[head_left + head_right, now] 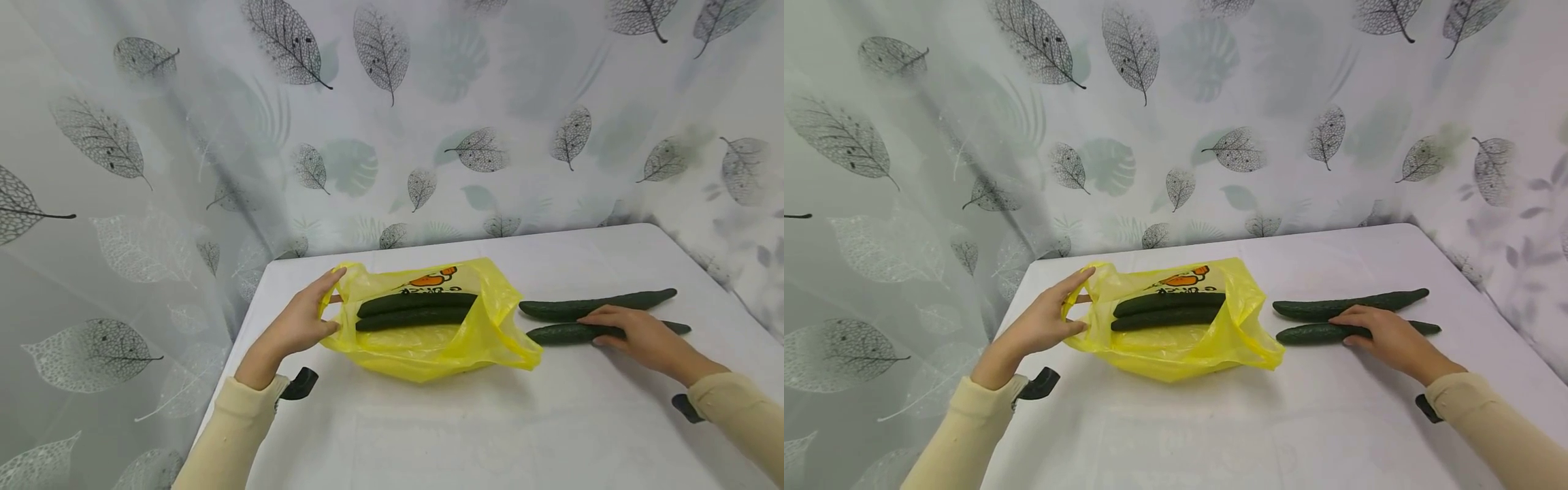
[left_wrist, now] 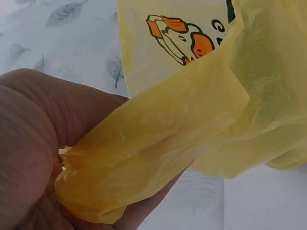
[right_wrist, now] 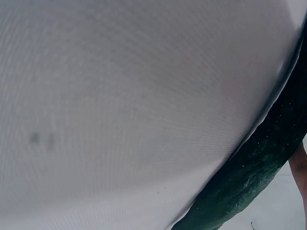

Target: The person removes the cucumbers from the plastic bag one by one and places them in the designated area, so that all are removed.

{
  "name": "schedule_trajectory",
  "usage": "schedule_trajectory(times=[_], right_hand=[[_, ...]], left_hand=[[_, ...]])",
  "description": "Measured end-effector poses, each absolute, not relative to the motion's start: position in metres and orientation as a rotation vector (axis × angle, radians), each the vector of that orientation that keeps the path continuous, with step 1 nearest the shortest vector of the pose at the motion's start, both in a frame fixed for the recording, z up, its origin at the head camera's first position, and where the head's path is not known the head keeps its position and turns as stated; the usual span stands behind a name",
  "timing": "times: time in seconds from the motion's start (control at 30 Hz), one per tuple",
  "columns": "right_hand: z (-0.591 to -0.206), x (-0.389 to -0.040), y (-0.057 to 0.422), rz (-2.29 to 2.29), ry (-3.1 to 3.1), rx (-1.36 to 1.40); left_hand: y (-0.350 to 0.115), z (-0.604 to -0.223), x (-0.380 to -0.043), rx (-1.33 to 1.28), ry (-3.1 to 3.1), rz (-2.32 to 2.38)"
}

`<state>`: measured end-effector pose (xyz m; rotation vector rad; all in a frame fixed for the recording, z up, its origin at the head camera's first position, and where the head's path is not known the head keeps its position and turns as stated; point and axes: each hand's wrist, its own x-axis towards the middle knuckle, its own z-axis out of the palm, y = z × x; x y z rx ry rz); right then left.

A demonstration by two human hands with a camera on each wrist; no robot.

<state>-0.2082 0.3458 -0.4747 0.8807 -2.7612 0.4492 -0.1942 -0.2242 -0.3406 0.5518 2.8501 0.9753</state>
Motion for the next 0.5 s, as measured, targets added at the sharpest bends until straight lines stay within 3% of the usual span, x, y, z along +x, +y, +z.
schedule_trajectory(times=[0.5], right_hand=[[-0.4651,-0.2048,0.3444,0.459,-2.904,0.758]], left_hand=[[-0.2256,-0.3402,-0.1931,0.551,2.843,0.995]])
